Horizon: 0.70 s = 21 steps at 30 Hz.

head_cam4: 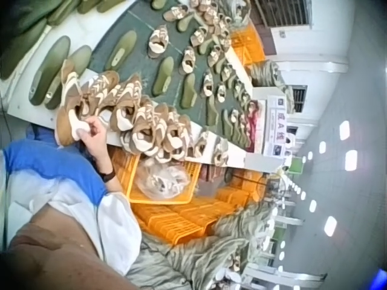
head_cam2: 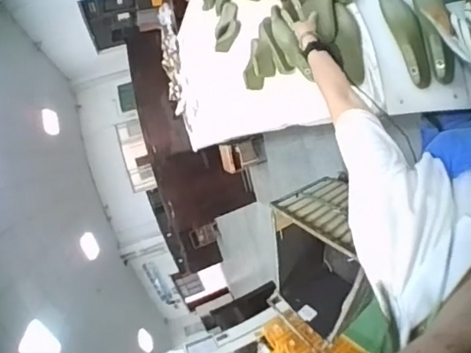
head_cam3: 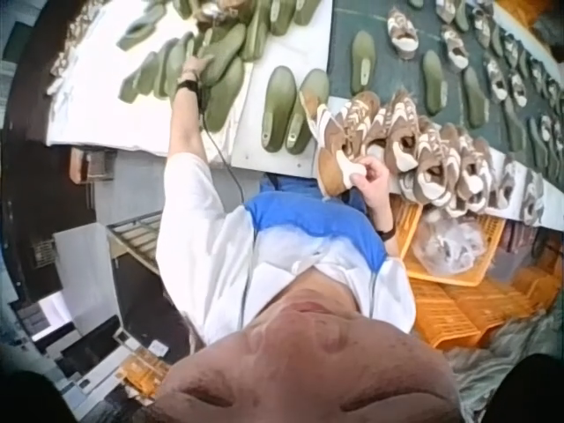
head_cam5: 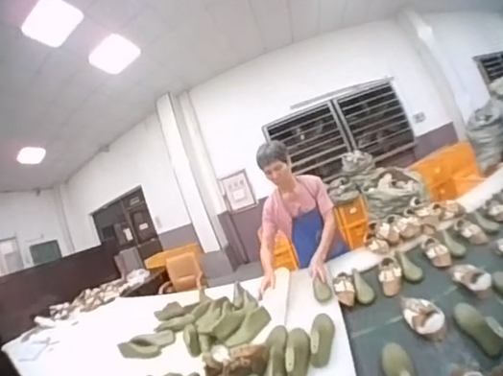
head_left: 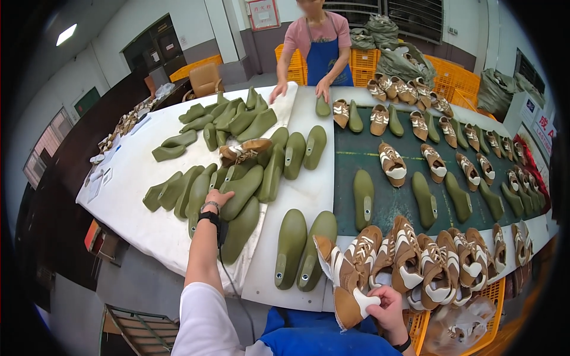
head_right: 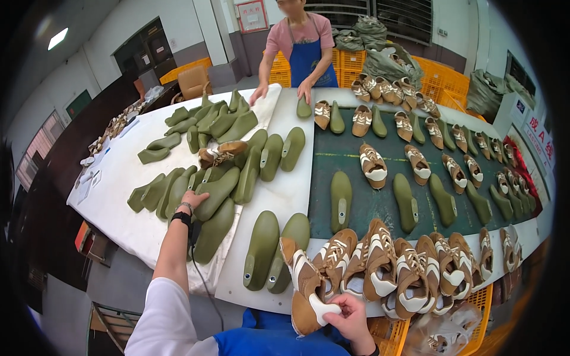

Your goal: Sorting and pairing green shoe lasts with assembled shoes on a manufacturing production line.

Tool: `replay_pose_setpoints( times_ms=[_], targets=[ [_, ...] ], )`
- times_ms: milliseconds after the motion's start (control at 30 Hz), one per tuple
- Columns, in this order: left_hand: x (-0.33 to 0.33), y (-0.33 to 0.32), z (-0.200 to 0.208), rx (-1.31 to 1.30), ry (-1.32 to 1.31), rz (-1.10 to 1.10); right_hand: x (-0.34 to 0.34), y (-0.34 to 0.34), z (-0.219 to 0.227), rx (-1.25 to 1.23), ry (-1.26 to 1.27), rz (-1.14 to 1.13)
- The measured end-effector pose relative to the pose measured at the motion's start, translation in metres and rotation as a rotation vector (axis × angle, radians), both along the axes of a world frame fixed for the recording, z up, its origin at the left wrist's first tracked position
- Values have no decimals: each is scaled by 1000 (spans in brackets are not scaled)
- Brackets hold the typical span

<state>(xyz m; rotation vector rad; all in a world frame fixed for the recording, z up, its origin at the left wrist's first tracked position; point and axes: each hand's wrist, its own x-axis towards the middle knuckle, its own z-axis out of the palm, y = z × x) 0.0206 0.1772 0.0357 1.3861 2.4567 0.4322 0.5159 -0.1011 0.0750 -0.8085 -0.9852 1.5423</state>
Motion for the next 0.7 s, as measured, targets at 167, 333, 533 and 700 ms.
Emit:
replay_pose_setpoints(
  times_ms=[167,333,533,700],
  targets=[
    [45,-16,29,99,72,-26,0,2,0,-3,-41,-6],
    [86,-106,67,253,321,-224,-1,5,-4,13,-12,-9],
    [112,-190,12,67,317,-413,-10,23,-4,6,-39,29],
    [97,-119,46,249,337,-674,-11,29,-4,19,-50,51]
  ],
)
